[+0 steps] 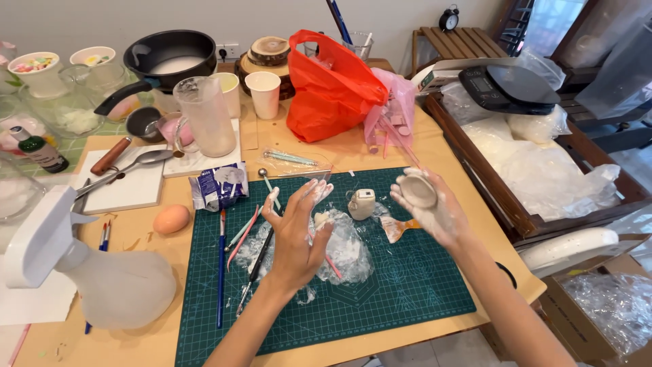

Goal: Shaping and molding a piece of white candle wax by hand at a workbench.

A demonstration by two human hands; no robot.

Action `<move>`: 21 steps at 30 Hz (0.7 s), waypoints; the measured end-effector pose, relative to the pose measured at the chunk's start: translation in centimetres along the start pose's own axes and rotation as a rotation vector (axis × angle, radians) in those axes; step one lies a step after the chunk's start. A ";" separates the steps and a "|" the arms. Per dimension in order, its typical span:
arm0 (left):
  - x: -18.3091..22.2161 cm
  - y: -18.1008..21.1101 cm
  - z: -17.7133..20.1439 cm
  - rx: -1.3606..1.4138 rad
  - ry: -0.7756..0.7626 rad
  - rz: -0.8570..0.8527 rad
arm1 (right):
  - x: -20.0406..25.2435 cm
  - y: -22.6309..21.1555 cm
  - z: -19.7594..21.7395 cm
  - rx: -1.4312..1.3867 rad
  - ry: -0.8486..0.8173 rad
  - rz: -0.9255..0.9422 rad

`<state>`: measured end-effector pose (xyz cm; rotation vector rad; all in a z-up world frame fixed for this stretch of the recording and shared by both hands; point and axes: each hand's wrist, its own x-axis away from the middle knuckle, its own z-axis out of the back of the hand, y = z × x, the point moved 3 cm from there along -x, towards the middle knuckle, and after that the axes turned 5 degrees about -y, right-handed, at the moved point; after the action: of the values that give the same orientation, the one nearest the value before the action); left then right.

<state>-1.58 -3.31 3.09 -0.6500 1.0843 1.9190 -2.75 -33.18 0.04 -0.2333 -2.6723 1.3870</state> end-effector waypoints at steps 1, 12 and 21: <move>-0.3 0.0 -0.3 0.001 0.003 0.000 | -1.0 -0.1 0.5 0.003 -0.001 0.001; 0.2 -2.8 -1.8 0.052 0.109 0.116 | -7.2 1.8 -1.0 0.313 -0.388 0.093; 0.8 -3.9 -1.4 0.104 0.138 0.171 | -8.2 3.4 0.0 0.360 -0.480 0.053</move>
<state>1.31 -3.07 0.06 -0.6569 1.3561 1.9693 5.58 -32.85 -3.01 0.0779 -2.6953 2.1378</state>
